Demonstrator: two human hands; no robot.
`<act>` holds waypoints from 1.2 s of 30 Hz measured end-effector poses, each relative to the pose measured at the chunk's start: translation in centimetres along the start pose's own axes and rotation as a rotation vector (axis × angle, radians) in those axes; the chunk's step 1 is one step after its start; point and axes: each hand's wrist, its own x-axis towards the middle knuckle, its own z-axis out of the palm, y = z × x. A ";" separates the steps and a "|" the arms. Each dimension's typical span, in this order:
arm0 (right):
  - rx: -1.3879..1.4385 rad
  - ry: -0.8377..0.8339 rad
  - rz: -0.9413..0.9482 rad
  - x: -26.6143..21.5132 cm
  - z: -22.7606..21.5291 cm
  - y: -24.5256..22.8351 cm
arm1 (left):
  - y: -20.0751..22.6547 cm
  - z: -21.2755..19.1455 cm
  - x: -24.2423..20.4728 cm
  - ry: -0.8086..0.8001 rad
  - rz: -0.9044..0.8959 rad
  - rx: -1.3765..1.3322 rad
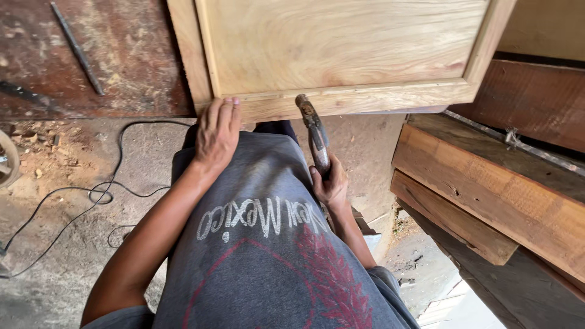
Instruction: The person applies pink putty to a thin wooden strip, then fits the strip into the groove of a wooden frame. They use a chisel to trim the strip flush with the frame and tap it with a hammer to secure the fit.
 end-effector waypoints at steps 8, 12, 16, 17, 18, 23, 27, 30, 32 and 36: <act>0.113 0.198 0.193 -0.3 -1.1 3.3 | 6.5 3.1 4.1 -0.014 0.138 -0.314; 0.244 0.320 0.210 0.2 -2.7 5.2 | 12.2 8.1 9.3 0.069 0.263 -0.211; 0.233 0.379 0.183 0.3 -4.9 6.7 | 14.9 11.4 12.0 0.093 0.288 -0.131; 0.264 0.403 0.198 0.3 -5.1 6.9 | 15.0 11.8 12.1 0.094 0.281 -0.098; 0.296 0.427 0.214 0.3 -5.4 7.1 | 15.0 11.9 12.0 0.094 0.278 -0.165; 0.316 0.398 0.300 0.1 -5.9 8.0 | 15.2 11.0 11.3 0.056 0.220 -0.314; 0.309 0.345 0.262 0.6 -6.1 8.5 | 15.3 9.6 11.6 0.045 0.215 -0.280; 0.298 0.304 0.212 1.3 -6.4 9.0 | 15.6 9.1 11.7 0.081 0.206 -0.254; 0.328 0.280 0.200 2.2 -6.4 9.2 | 15.5 9.1 11.9 0.099 0.217 -0.177; 0.371 0.253 0.181 3.2 -6.6 9.0 | 15.8 9.4 11.6 0.098 0.201 -0.158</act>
